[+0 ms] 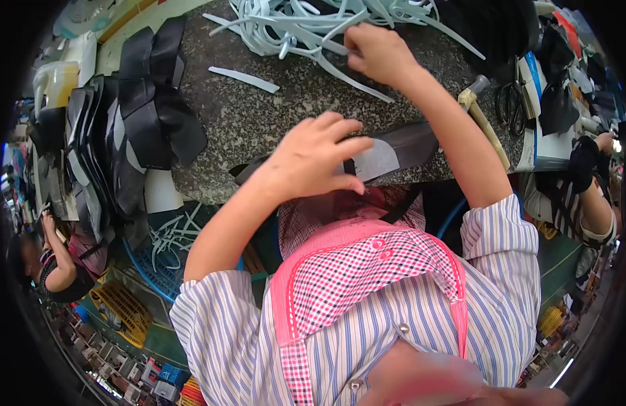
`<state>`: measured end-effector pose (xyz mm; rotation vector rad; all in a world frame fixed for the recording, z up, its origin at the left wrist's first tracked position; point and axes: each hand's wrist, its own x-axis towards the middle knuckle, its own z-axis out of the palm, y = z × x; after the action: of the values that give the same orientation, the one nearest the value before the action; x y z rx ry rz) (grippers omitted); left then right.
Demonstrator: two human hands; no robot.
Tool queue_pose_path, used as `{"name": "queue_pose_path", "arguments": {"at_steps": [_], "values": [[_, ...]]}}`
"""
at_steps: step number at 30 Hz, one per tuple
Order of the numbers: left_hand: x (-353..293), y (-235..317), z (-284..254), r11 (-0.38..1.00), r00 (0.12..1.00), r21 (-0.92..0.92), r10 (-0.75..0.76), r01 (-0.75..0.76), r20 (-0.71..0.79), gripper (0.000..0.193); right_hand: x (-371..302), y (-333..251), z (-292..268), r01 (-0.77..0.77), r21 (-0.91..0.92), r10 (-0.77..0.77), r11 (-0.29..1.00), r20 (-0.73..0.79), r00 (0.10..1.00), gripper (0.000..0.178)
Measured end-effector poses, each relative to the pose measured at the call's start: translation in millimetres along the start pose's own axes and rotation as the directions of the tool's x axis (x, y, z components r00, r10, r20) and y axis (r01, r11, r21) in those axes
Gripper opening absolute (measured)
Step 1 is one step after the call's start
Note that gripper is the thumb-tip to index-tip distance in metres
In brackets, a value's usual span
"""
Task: The person attaches white strips along the edges of leather shoe pieces, folds the edges over the strips by hand, and presses them down.
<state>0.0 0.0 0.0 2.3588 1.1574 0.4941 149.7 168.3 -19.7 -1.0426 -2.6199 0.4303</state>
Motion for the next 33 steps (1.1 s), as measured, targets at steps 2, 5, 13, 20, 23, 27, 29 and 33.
{"name": "queue_pose_path", "arguments": {"at_steps": [2, 5, 13, 20, 23, 27, 29, 33], "values": [[-15.3, 6.0, 20.1, 0.996, 0.996, 0.078, -0.042, 0.048, -0.076, 0.062, -2.9, -8.3, -18.9, -0.041, 0.456, 0.017, 0.889, 0.057, 0.998, 0.012], [-16.4, -2.0, 31.9, 0.996, 0.977, 0.052, -0.058, 0.069, -0.205, 0.063, -25.5, -22.1, -56.1, -0.109, 0.992, -0.023, -0.063, 0.108, 0.994, 0.013], [-19.2, 27.2, 18.3, 0.380, 0.776, -0.924, -0.571, -0.039, -0.268, 0.069, -98.4, -63.8, 13.7, 0.012, 0.890, -0.020, -0.456, -0.024, 1.000, 0.029], [-43.1, 47.0, 21.3, 0.469, 0.578, -0.879, -0.741, 0.081, -0.342, 0.013, -109.2, -83.3, 23.3, 0.091, 0.996, 0.035, 0.001, -0.091, 0.995, 0.057], [-59.7, 38.4, 23.9, 0.833, 0.642, -0.531, -0.493, 0.154, -0.587, 0.012, -114.9, -90.4, 18.4, 0.197, 0.941, 0.031, 0.274, -0.213, 0.976, 0.034], [-77.3, 38.0, 14.8, 0.832, 0.665, -0.460, -0.536, 0.311, -0.520, 0.014, -117.5, -100.7, 8.7, 0.174, 0.833, -0.068, 0.525, -0.163, 0.984, 0.009], [-86.4, 32.2, 14.5, 0.843, 0.677, -0.450, -0.516, 0.294, -0.525, 0.016, -118.2, -103.3, 11.7, 0.135, 0.757, -0.070, 0.639, -0.118, 0.991, 0.011], [-103.6, 26.0, 15.7, 0.516, 0.650, -0.823, -0.714, 0.236, -0.261, 0.020, -115.5, -104.3, 18.0, 0.187, 0.735, -0.099, 0.652, -0.162, 0.982, 0.014]]}}
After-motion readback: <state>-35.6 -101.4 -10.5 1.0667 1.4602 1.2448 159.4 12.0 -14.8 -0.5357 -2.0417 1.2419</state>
